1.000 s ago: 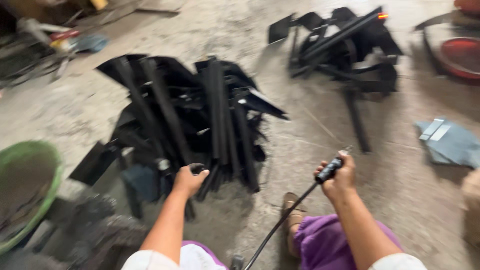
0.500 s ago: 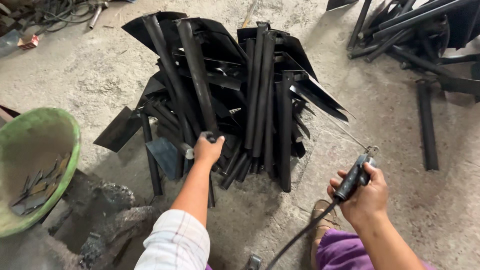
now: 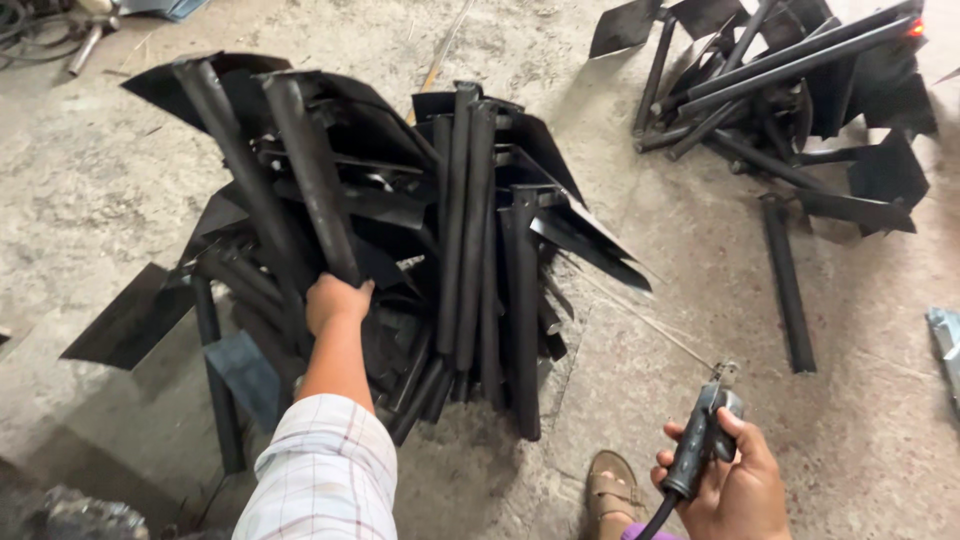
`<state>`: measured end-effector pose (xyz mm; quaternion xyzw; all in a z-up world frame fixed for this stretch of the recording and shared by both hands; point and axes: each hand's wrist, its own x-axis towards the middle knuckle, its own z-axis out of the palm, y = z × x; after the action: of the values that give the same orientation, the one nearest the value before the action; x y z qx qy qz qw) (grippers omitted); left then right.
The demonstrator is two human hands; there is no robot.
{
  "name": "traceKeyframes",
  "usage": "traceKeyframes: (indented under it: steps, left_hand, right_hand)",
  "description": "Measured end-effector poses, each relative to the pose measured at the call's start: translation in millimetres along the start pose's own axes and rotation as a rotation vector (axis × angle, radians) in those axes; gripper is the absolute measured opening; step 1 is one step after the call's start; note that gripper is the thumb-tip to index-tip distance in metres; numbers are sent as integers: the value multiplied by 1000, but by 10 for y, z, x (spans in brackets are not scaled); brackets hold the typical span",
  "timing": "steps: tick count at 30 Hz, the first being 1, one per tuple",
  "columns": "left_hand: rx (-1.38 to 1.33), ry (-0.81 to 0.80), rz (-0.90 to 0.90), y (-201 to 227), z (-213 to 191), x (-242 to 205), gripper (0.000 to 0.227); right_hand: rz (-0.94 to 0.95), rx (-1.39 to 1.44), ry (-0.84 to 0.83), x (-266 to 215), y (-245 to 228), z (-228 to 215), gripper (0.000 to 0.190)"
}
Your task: The person welds metal plates to the ends of cylindrical pipes using a welding torch, holding the pipes by hand to position them before applying the arc to join the components.
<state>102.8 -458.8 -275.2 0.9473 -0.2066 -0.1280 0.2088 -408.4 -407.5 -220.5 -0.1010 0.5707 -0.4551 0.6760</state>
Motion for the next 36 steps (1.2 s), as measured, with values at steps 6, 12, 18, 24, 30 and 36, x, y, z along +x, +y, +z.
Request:
traceKeyframes:
  steps: [6, 12, 18, 24, 30, 36]
  left_hand:
    - [-3, 110, 106, -28, 27, -32, 49]
    - [-469, 545, 390, 309, 360, -205, 42]
    - [-872, 469, 435, 902, 1, -816, 33]
    - [-1325, 100, 577, 743, -1069, -1773, 24]
    - [-1937, -810, 492, -20, -2515, -2710, 37]
    - [-2340, -1079, 471, -1338, -3220, -3739, 34]
  right_hand:
    - [44, -14, 41, 152, -30, -12, 46]
    - [10, -14, 78, 122, -26, 8, 59]
    - [-104, 84, 20, 209, -101, -84, 49]
    - [-237, 212, 41, 412, -233, -259, 42]
    - [-244, 198, -35, 441, -1, -19, 42]
    - [-218, 114, -106, -35, 599, 224, 37]
